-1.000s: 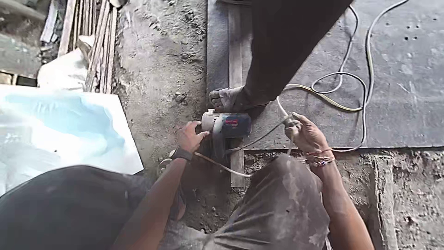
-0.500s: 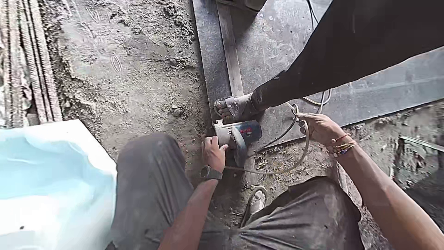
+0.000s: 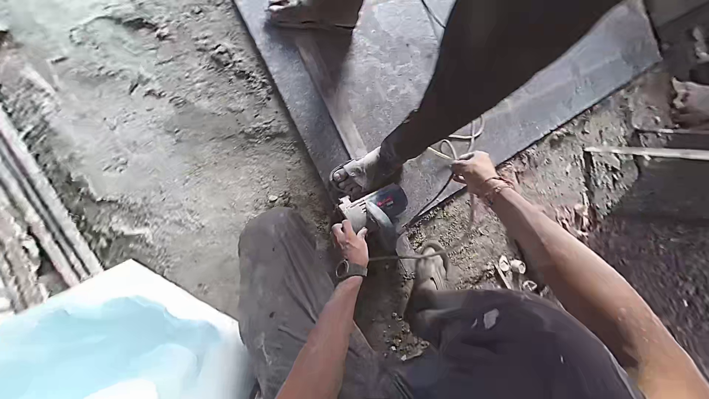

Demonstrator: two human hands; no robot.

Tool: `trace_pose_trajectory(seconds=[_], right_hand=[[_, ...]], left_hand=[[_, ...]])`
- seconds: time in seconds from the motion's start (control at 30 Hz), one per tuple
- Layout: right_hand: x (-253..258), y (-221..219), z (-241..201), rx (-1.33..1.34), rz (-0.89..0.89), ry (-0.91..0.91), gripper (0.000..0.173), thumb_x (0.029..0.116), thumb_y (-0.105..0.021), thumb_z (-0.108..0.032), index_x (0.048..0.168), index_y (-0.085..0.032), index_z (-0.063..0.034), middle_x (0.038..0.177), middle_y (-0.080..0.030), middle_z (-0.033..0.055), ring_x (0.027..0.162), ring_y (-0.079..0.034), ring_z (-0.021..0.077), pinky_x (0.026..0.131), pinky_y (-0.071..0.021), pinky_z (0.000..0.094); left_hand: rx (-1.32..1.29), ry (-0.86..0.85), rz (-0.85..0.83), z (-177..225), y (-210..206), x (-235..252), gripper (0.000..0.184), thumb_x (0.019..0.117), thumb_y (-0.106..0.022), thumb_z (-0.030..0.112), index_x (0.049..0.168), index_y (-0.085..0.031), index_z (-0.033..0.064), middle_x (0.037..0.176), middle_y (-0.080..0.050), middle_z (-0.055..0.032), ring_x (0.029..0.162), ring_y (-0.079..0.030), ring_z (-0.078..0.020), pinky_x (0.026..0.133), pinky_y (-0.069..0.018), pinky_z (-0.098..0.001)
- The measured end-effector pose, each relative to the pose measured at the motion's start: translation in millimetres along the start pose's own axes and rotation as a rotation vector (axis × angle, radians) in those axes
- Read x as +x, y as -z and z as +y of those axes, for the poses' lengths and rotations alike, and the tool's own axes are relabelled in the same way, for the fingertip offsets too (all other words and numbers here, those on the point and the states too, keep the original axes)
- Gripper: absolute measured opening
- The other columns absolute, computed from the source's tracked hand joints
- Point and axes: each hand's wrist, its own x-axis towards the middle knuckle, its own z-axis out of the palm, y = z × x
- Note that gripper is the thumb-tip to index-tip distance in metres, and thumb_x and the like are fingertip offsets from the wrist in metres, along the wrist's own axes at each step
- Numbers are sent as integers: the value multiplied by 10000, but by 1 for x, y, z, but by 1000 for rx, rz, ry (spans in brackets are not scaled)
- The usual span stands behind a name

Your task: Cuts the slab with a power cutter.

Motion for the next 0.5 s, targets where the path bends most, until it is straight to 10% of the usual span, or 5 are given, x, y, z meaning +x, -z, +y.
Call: trace_pose_trajectory(seconds=[0.13, 0.4, 0.5], right_hand=[[-5, 0, -7, -126, 18, -37, 208, 882, -759, -159, 967, -690, 18, 927, -685, 202, 854, -668, 323, 800, -530, 547], [26, -37, -33, -151, -100, 62, 251, 929, -720, -81, 1124, -636, 52, 909, -658, 153, 738, -643, 200, 716, -564, 378], [44, -57, -35, -361, -128, 180, 393, 908, -733, -110, 1247, -594, 33, 1067, -681, 194, 851, -704, 274, 781, -598, 460]], left_hand=[[14, 13, -14, 0, 0, -3, 571, 934, -762, 211, 1390, -558, -67, 1422, -505, -348, 1330, -520, -481, 1122, -438, -527], [-26, 60, -35, -2, 3, -2, 532, 942, -744, 232, 1380, -593, -29, 1413, -539, -308, 1331, -527, -462, 1120, -443, -527], [-5, 75, -47, 1, 10, -1, 517, 951, -734, 236, 1379, -600, -20, 1410, -552, -290, 1332, -533, -445, 1116, -450, -506]])
